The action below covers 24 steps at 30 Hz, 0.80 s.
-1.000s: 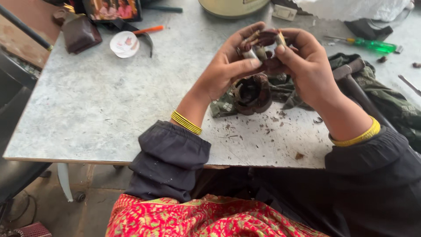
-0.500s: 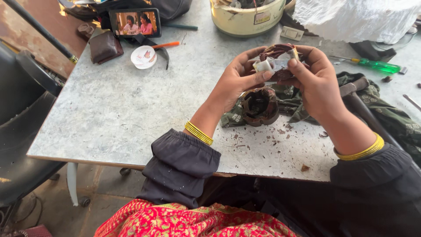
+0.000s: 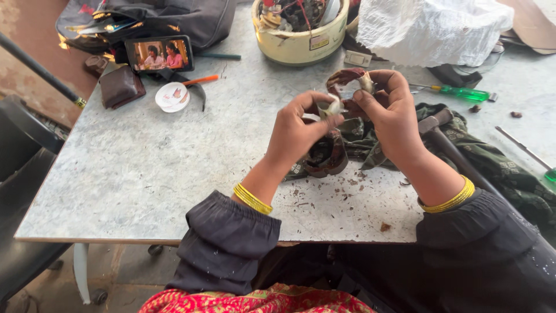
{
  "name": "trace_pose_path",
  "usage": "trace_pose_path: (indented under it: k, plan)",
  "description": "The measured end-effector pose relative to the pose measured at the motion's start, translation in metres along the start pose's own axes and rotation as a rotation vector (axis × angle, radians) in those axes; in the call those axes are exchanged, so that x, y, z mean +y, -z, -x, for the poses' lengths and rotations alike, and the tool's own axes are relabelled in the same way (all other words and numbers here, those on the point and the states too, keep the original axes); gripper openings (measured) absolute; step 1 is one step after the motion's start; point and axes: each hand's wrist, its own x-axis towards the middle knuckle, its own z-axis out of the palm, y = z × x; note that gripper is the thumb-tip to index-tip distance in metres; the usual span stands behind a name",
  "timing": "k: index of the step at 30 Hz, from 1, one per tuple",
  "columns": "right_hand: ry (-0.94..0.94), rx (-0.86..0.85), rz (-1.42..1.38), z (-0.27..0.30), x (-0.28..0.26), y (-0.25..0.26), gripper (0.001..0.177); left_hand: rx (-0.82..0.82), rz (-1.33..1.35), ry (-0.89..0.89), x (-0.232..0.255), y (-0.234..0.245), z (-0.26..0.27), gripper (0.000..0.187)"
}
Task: The person disassembles a small electrical component, likely a motor or transformer, by hand and with a screwdriver. They remove a white plastic piece from the copper-wound core and then use the screwdriver to pry and separate parts of the assembly.
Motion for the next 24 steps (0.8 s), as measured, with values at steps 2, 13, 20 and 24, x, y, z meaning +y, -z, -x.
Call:
trace_pose_path:
  k: [2, 13, 20, 24]
  plan:
    - [0.1, 0.019, 0.081, -0.002, 0.001, 0.001, 0.035, -0.054, -0.013, -0.071, 0.007, -0.007, 0.007, 0.029]
    - [-0.042, 0.031, -0.032, -0.006, -0.001, 0.002, 0.035, 0.189, -0.418, -0.047, -0.018, 0.02, -0.012, 0.032]
    - [-0.212, -0.058, -0.03, -0.01, 0.014, 0.008, 0.036, 0.154, -0.495, 0.25, -0.04, 0.026, -0.02, 0.052]
    - [-0.217, -0.095, 0.151, -0.014, 0.028, 0.011, 0.034, 0.168, -0.353, 0.137, -0.063, 0.026, -0.025, 0.046]
